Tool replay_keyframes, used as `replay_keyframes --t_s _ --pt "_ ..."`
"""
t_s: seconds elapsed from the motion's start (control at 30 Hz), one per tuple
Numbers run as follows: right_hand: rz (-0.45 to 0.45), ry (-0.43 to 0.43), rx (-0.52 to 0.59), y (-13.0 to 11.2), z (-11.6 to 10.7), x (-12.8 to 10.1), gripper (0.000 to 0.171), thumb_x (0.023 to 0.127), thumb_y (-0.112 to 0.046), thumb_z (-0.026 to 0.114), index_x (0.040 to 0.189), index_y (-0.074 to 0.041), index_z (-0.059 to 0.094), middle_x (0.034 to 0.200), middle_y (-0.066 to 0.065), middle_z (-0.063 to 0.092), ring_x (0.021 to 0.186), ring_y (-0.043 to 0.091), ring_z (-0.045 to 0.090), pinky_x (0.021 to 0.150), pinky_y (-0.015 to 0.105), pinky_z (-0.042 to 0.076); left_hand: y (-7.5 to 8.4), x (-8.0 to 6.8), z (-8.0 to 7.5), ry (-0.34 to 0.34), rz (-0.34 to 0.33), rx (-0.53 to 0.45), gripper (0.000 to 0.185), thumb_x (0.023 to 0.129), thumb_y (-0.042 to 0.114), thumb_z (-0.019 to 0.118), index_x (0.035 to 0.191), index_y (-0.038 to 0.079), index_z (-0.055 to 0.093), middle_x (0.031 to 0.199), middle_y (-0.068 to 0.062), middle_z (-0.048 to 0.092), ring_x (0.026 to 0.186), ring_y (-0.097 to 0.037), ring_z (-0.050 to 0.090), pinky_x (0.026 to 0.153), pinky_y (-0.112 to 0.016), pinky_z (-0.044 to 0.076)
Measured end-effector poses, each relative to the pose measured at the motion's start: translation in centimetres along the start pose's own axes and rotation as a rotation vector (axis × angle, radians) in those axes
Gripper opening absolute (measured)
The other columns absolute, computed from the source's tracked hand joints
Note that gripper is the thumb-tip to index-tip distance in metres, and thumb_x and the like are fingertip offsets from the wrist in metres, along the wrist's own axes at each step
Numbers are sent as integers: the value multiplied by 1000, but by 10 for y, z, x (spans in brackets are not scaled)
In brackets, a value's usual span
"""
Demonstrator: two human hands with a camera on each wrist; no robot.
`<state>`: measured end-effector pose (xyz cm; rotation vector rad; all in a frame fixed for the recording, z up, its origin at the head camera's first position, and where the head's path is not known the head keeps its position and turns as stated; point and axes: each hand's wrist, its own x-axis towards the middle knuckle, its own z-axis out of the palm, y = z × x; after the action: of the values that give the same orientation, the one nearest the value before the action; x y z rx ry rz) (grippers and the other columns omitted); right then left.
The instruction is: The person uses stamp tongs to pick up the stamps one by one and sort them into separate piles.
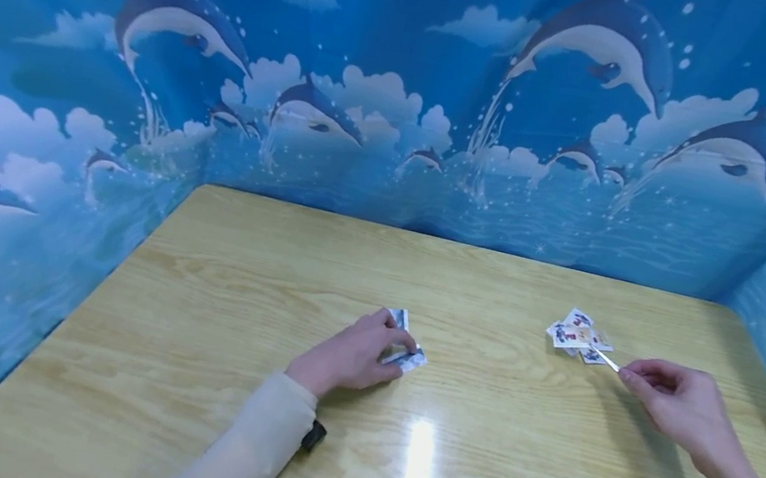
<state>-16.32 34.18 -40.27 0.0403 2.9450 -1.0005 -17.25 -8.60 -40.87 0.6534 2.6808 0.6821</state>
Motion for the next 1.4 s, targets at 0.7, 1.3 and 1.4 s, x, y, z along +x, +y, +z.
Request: replay_keyframes --t_s 0.7,1.3,1.4 --pt "20 39 -184 14 -4 -7 40 102 -38 62 110 0 73 87 7 70 70 7 51 57 25 38 5 -3 5 21 8 10 33 99 24 69 131 25 68 124 -6 53 96 -15 49 79 -28 44" --pt "-171 -102 -113 -42 27 -14 20 98 -29 69 102 -12 76 85 -1 67 69 2 50 61 23 40 3 -1 4 1 -9 11 33 99 27 69 132 26 67 126 -6 53 97 -15 50 81 -29 46" --pt "-213 -152 -89 -54 33 -14 15 97 -26 69 101 -13 76 83 -3 65 69 3 49 61 23 41 3 0 3 4 -10 13 34 99 27 69 132 26 67 126 -6 53 97 -15 50 81 -29 46"
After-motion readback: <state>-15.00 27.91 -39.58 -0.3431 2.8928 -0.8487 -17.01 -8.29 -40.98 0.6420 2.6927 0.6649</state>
